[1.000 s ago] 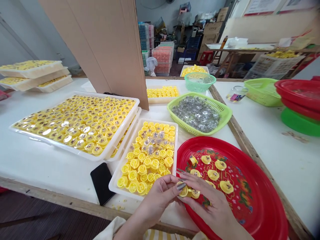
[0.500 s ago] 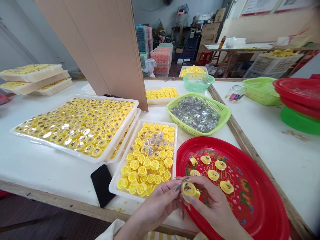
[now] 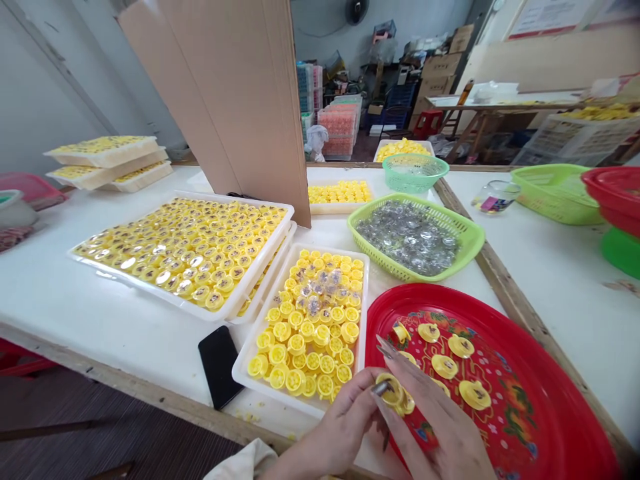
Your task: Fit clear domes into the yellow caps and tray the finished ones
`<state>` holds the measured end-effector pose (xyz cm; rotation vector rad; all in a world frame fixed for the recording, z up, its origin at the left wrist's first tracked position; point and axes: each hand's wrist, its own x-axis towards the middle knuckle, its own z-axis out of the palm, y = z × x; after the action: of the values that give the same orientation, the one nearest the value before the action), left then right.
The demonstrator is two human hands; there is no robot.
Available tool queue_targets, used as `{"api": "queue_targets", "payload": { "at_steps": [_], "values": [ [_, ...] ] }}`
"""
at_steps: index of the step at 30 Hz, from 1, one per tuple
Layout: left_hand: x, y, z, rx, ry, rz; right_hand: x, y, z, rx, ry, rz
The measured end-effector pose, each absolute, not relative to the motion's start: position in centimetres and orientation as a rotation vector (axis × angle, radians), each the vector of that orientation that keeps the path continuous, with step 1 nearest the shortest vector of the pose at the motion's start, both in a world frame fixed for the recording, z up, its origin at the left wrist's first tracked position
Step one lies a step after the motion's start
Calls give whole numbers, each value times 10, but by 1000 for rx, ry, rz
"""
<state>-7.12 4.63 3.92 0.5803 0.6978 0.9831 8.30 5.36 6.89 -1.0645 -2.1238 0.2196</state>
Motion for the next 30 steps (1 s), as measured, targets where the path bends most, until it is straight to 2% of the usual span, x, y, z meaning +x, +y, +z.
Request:
{"api": "queue_targets", "payload": {
  "at_steps": [5,14,22,30],
  "values": [
    [-68,44,33,546,555,955,90,52,71,-1022,-2092,562],
    [-44,46,37,316,325,1180,70,41,35,-1215,-1735,422],
    [-23,50,13,451,624,1510,48,46,31,-1196,-1459,473],
    [-40,46,25,419,943,1352,77,59,44,-1107,-1907,484]
  ]
}}
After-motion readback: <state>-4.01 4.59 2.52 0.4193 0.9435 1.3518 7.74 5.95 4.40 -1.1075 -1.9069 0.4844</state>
